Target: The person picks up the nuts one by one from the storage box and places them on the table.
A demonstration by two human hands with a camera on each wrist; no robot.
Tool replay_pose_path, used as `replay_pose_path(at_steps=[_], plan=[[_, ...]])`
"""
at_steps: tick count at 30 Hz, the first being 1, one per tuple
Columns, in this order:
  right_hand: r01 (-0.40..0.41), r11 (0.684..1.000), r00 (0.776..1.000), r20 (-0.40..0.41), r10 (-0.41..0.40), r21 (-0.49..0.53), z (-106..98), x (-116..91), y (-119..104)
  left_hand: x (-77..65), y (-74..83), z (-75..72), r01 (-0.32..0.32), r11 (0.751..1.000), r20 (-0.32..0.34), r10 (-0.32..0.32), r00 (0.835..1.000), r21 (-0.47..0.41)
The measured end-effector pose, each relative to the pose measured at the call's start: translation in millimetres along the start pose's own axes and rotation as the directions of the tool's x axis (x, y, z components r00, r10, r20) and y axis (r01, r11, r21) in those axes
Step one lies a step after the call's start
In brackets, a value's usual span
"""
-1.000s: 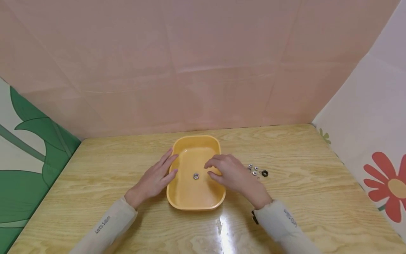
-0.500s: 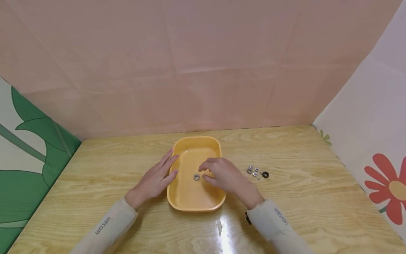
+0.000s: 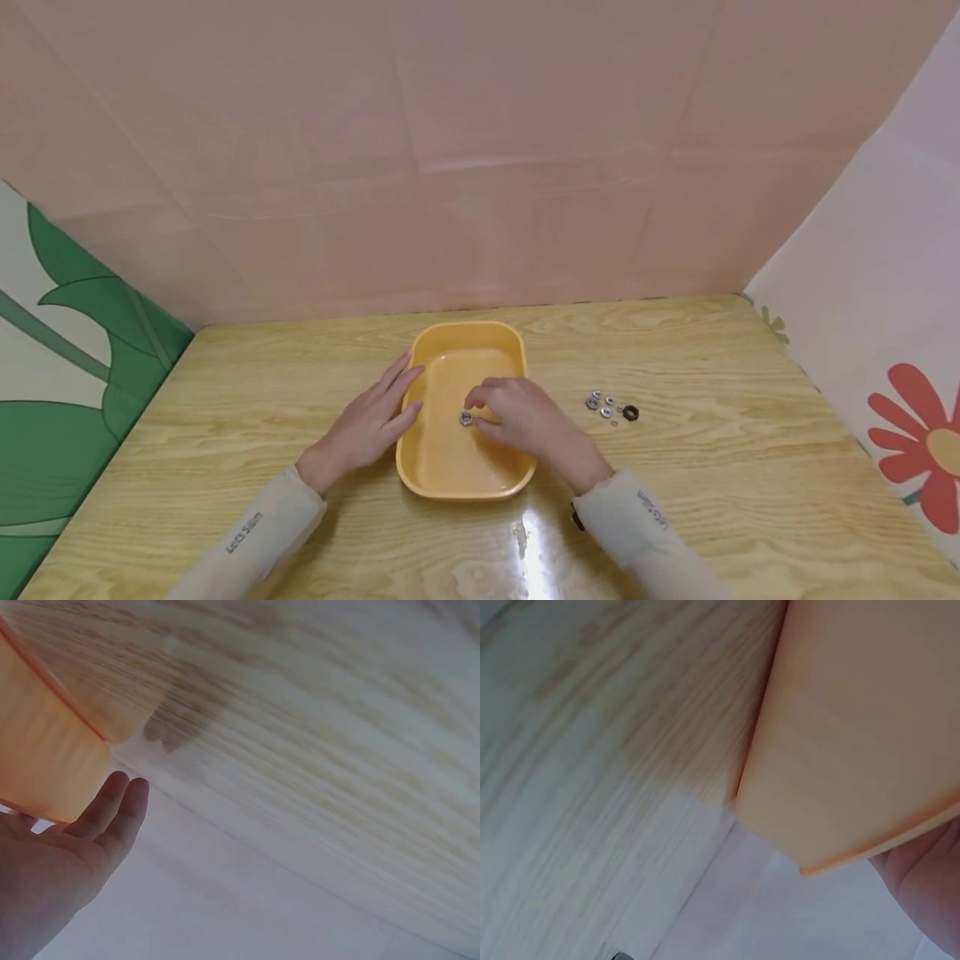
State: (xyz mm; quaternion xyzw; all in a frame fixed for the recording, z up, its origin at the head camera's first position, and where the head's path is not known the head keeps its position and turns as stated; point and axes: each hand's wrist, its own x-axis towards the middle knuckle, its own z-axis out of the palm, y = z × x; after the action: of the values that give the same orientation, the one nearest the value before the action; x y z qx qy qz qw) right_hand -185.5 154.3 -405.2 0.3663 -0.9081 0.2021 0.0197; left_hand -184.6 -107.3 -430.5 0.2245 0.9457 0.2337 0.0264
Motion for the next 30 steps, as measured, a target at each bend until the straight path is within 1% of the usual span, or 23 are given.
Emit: replay_pose_path(at_steps=[5, 11, 18, 25, 30], plan=[[-0.007, 1.0, 1.0, -0.003, 0.007, -0.005, 2, 2, -2, -0.5, 0.0, 0.0, -0.001, 1.0, -0.003, 0.001, 1.0, -0.003], [-0.013, 1.0, 1.0, 0.02, 0.013, 0.005, 3, 5, -3, -0.3, -0.6, 0.4, -0.005, 1.0, -0.007, 0.005, 1.0, 0.006], [0.008, 1.0, 1.0, 0.026, -0.008, 0.006, 11, 8, -2, -0.1, -0.2, 0.8, -0.005, 1.0, -0.004, 0.005, 1.0, 0.006], [0.024, 1.0, 1.0, 0.016, -0.024, -0.014, 15, 12, 0, 0.3, 0.2, 1.3, -0.02, 1.0, -0.03, 0.02, 0.999, -0.001], [0.027, 0.999, 0.999, 0.029, -0.026, -0.033, 16, 14, -1, 1.2, 0.1, 1.4, -0.009, 1.0, -0.019, 0.009, 1.0, 0.001]])
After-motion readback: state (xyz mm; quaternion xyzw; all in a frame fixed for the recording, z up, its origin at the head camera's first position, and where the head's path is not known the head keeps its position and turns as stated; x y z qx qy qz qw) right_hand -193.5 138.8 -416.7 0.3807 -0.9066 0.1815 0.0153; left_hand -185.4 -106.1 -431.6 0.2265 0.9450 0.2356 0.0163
